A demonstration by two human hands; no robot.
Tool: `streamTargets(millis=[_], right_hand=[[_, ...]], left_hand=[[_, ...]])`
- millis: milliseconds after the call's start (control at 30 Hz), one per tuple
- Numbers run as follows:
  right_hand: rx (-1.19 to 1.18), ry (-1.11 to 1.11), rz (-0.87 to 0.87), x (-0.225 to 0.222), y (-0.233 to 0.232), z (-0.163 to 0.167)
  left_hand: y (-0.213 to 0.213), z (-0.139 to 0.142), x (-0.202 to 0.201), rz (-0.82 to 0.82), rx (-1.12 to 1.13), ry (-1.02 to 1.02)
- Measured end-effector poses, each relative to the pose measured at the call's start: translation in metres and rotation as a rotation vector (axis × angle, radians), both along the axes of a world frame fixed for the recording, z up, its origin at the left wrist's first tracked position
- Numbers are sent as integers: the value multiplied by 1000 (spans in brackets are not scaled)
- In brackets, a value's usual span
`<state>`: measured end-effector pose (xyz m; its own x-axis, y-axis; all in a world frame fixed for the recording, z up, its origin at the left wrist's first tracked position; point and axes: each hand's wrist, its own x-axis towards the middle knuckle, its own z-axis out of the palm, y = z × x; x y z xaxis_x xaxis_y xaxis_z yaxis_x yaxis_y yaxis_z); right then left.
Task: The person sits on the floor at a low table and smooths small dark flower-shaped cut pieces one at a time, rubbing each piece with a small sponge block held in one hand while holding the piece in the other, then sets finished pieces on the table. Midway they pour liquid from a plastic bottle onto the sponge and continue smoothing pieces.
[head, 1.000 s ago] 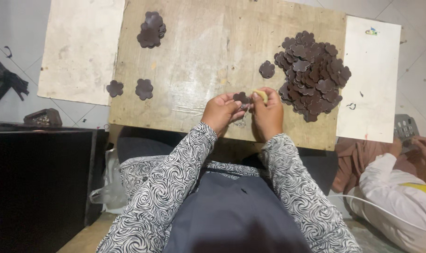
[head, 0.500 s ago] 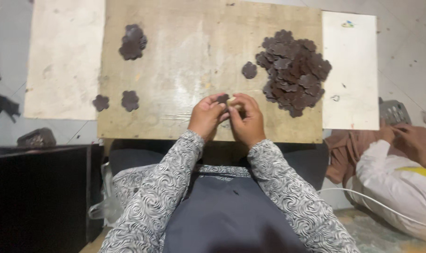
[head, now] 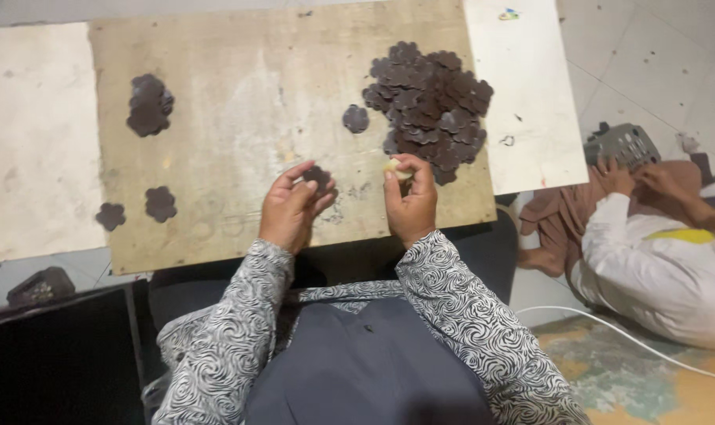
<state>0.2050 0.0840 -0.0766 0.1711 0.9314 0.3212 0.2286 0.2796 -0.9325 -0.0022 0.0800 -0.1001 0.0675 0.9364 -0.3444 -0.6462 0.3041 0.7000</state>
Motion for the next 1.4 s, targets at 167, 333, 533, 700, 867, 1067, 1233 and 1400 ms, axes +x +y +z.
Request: streamTargets(millis=[167, 333, 533, 700, 867, 1067, 1233, 1400], right_hand=[[-22, 161, -103, 40, 1, -4], [-168, 235, -462, 114, 25, 16], [-59, 381, -692, 188, 59, 38], [-70, 287, -703, 206, 69, 41], [-96, 225, -834, 205, 79, 48], [-153, -173, -961, 215, 71, 53], [-155, -452, -955, 221, 72, 44], [-43, -417, -890, 213, 75, 42]], left_hand=[[-3, -2, -7, -14, 56, -77], [-4, -2, -8, -11, 41, -62], [-2, -6, -8, -30, 42, -95], [-2, -5, -8, -55, 16, -81], [-1, -1, -9, -90, 10, -148], [0, 2, -13, -109, 10, -166], [2, 3, -15, -115, -25, -217], [2, 5, -16, -122, -38, -221]])
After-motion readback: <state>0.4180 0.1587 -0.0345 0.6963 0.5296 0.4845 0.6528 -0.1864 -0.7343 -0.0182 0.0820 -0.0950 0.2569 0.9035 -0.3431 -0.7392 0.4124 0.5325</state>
